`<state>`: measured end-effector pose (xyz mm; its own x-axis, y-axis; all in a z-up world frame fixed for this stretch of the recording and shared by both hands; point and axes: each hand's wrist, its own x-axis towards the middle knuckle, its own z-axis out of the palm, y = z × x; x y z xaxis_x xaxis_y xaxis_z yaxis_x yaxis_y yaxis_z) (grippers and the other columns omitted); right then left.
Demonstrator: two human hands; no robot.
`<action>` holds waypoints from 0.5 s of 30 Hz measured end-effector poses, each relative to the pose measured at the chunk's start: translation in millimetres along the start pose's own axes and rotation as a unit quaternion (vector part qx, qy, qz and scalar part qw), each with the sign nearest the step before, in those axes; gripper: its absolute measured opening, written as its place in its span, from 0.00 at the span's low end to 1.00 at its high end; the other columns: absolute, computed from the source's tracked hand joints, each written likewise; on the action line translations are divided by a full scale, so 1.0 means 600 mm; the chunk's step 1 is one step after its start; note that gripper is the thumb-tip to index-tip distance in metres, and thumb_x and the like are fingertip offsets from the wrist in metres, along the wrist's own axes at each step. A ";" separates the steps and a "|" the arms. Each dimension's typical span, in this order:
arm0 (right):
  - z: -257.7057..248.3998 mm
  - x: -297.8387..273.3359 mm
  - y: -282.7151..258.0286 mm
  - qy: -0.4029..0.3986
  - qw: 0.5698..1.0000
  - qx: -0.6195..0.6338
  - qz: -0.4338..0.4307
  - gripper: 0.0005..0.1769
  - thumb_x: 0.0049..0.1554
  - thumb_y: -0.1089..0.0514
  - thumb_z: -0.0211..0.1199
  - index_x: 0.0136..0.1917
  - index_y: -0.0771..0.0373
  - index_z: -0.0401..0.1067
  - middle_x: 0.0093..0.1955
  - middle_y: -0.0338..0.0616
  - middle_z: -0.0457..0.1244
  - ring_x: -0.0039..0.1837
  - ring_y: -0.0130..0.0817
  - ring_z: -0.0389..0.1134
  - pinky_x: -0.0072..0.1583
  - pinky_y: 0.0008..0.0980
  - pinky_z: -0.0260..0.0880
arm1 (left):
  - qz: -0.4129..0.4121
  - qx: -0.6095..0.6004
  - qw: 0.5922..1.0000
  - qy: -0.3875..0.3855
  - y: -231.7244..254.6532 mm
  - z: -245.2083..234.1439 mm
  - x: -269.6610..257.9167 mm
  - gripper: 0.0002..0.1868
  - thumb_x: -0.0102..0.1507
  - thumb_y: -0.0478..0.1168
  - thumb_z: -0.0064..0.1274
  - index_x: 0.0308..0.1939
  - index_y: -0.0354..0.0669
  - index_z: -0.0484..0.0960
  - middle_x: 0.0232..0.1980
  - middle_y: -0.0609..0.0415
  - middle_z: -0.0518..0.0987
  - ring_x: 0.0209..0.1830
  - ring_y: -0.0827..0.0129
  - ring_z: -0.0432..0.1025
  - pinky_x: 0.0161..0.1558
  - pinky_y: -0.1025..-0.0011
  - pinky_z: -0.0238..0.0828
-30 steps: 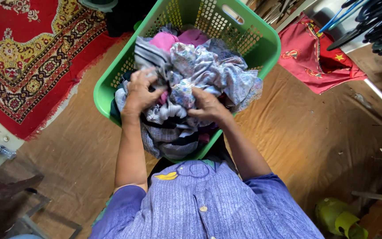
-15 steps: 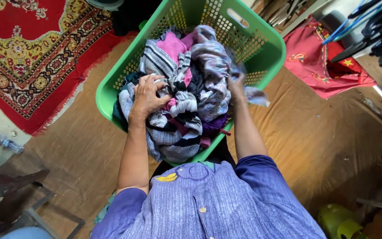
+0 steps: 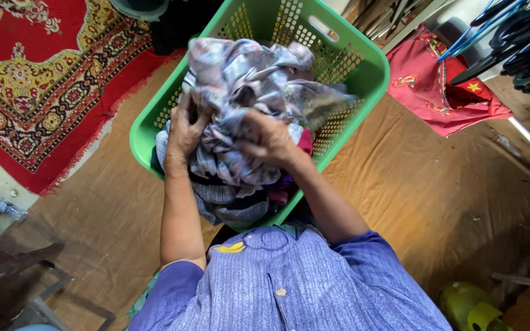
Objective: Sorting through a laundry basket and putting a black shirt onto a hanger.
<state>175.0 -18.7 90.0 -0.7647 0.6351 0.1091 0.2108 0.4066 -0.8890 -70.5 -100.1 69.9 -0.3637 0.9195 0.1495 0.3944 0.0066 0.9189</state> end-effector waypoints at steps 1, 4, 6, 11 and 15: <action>0.002 0.000 -0.016 0.001 1.000 -0.001 -0.003 0.30 0.51 0.50 0.74 0.64 0.58 0.70 0.48 0.43 0.66 0.49 0.34 0.69 0.55 0.34 0.71 | 0.003 0.001 1.000 0.001 -0.016 -0.002 -0.001 0.33 0.66 0.60 0.55 0.66 0.41 0.74 0.62 0.47 0.80 0.62 0.58 0.75 0.64 0.63 0.69; 0.019 -0.009 -0.040 -0.018 0.985 -0.127 -0.115 0.21 0.56 0.46 0.72 0.55 0.60 0.70 0.45 0.49 0.63 0.47 0.47 0.67 0.49 0.43 0.67 | -0.031 0.022 0.999 -0.028 -0.061 -0.010 -0.012 0.21 0.64 0.45 0.60 0.57 0.39 0.79 0.51 0.49 0.85 0.50 0.63 0.80 0.56 0.67 0.73; 0.035 -0.018 -0.018 0.000 0.984 -0.099 -0.147 0.10 0.65 0.51 0.61 0.54 0.58 0.68 0.46 0.46 0.63 0.49 0.48 0.67 0.50 0.44 0.67 | -0.011 0.036 0.999 -0.029 -0.081 -0.012 -0.016 0.18 0.61 0.38 0.61 0.54 0.37 0.80 0.49 0.48 0.85 0.47 0.63 0.78 0.54 0.67 0.73; 0.031 -0.025 -0.020 -0.004 0.984 -0.115 -0.138 0.08 0.64 0.54 0.61 0.52 0.59 0.67 0.44 0.45 0.63 0.49 0.46 0.68 0.51 0.42 0.68 | 0.000 0.028 0.999 -0.025 -0.040 -0.005 -0.021 0.19 0.63 0.41 0.59 0.56 0.39 0.78 0.51 0.48 0.84 0.51 0.63 0.79 0.56 0.66 0.73; 0.026 -0.030 -0.002 0.009 0.989 -0.087 -0.115 0.08 0.61 0.59 0.65 0.53 0.58 0.71 0.46 0.46 0.64 0.49 0.44 0.68 0.51 0.39 0.68 | -0.037 0.131 0.990 -0.043 0.000 0.006 -0.022 0.26 0.58 0.50 0.67 0.54 0.42 0.80 0.51 0.46 0.82 0.53 0.53 0.76 0.56 0.59 0.70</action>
<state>178.9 -40.7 82.6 -0.7944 0.5232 0.3086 0.1354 0.6478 -0.7497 -62.6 -110.8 66.6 -0.3307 0.9427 0.0431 0.5783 0.1664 0.7987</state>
